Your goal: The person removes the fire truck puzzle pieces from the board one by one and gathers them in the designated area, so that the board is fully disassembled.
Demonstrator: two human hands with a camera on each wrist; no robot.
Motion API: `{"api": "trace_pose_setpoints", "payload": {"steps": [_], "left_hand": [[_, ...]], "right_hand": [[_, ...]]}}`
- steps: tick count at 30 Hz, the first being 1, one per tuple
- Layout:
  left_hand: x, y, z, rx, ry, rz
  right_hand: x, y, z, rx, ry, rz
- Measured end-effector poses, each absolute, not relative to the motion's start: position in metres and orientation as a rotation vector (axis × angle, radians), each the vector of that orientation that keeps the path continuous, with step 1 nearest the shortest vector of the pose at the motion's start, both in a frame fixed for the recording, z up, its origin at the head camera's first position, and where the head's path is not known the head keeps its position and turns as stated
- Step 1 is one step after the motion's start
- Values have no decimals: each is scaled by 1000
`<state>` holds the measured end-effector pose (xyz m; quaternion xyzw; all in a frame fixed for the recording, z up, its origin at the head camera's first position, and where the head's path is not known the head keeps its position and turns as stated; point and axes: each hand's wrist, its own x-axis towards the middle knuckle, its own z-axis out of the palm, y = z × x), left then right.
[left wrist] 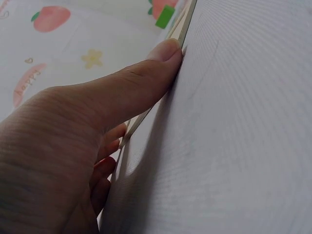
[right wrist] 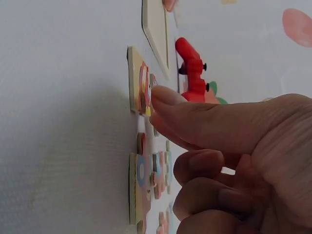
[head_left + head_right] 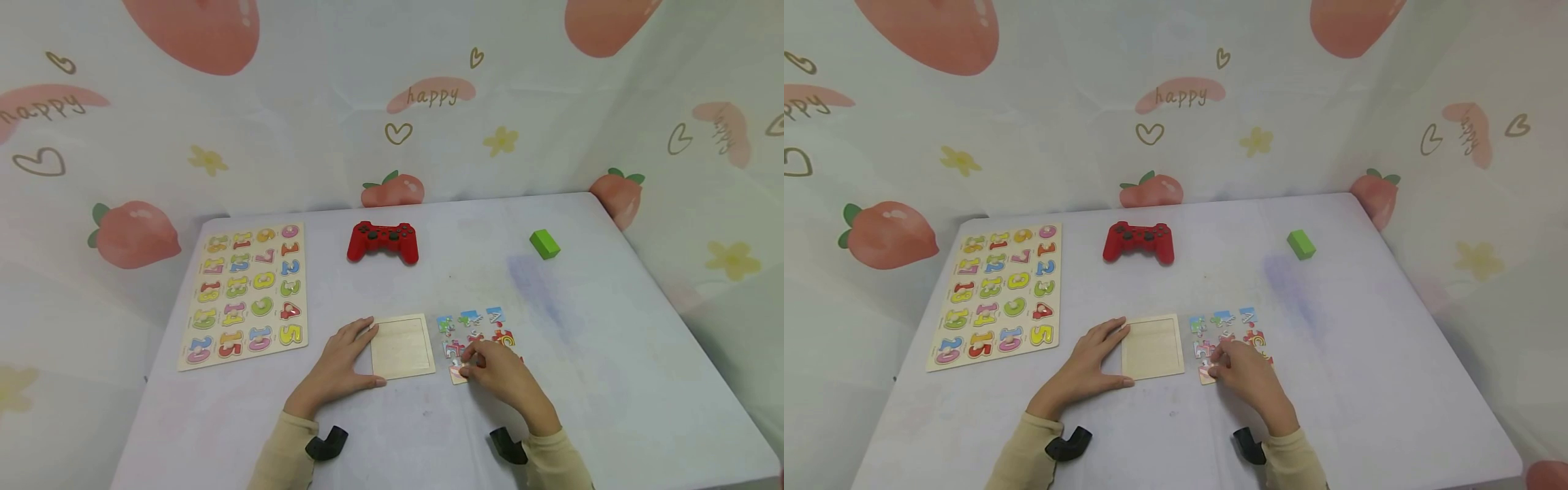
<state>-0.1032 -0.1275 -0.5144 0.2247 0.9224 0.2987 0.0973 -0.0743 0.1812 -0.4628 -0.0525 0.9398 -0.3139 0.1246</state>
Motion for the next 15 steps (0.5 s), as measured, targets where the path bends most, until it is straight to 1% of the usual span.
{"api": "trace_pose_setpoints", "payload": {"steps": [6,15], "left_hand": [[-104,-129,-515,668,2726,884],[-104,-129,-519,687,2731,911]], "right_hand": [[-74,179,-463,-112,2763,-856],[-75,181,-462,-140,2798,-844]]}}
